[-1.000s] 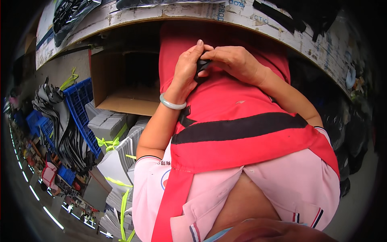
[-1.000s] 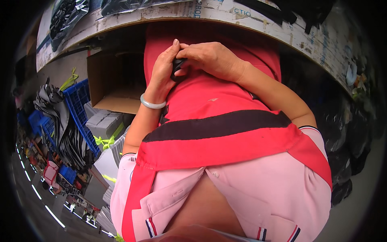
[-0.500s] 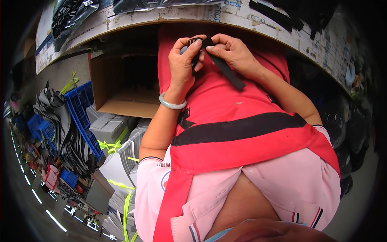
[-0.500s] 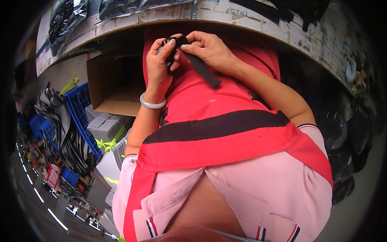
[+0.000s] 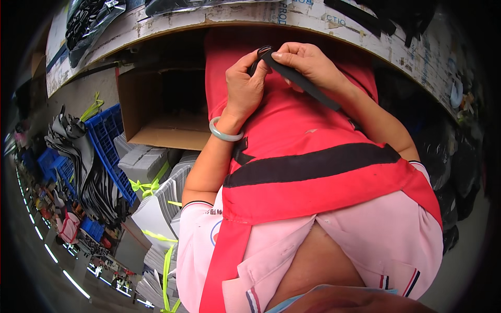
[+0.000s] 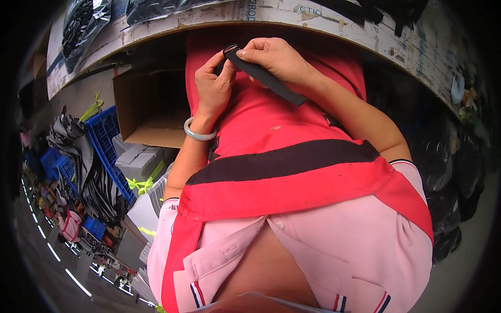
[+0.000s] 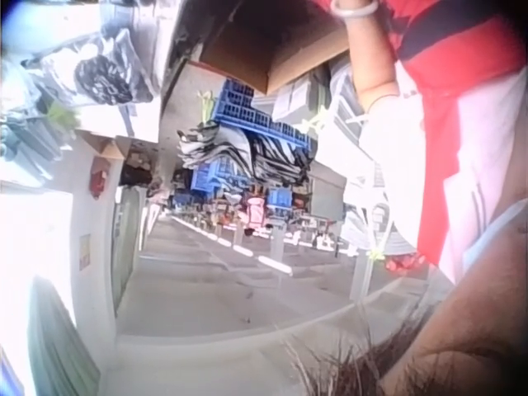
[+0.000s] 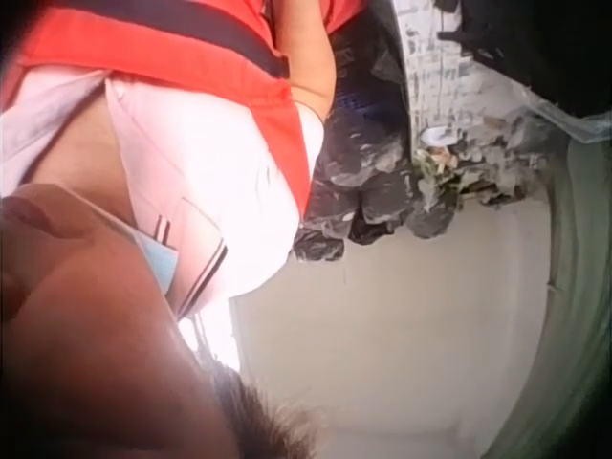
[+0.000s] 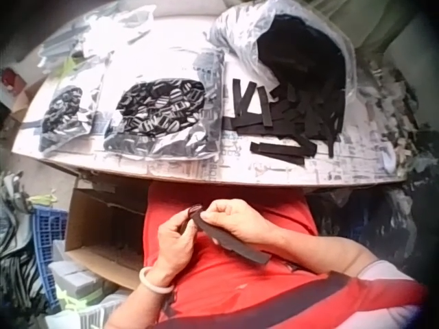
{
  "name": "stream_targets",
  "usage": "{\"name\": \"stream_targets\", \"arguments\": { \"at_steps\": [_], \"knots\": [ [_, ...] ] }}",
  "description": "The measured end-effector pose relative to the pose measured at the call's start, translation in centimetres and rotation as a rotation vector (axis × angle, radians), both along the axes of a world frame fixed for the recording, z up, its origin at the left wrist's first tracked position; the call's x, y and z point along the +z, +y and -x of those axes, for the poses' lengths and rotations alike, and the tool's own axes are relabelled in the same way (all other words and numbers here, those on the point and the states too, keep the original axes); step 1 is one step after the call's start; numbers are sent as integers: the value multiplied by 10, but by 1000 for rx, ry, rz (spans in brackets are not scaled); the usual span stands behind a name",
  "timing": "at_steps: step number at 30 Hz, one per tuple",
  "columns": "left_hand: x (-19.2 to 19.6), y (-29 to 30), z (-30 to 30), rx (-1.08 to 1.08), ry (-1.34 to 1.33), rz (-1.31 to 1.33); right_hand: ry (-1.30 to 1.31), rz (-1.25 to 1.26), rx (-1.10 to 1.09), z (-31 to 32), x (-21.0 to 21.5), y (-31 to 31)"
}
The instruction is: Assembling plastic buckles and black fabric straps at a workstation.
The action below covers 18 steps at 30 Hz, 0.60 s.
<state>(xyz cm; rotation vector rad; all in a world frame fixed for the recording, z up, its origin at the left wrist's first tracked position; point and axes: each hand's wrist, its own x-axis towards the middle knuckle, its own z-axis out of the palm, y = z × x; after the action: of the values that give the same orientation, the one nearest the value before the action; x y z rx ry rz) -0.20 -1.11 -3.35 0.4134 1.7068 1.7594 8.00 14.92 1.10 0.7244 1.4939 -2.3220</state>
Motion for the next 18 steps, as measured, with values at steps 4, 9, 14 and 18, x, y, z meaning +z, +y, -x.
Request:
{"name": "stream_targets", "arguments": {
  "at_steps": [4,9,14,18],
  "knots": [
    [-1,1,1,-10,376,5,-4,-52,-46,2,-4,-4],
    [0,-1,5,-32,643,50,71,120,-175,0,-11,-6],
    [-1,-5,9,-95,716,50,82,-6,-179,2,-12,-5],
    [-3,-9,8,-124,690,26,57,-13,-132,2,-13,-5]
  ]
}}
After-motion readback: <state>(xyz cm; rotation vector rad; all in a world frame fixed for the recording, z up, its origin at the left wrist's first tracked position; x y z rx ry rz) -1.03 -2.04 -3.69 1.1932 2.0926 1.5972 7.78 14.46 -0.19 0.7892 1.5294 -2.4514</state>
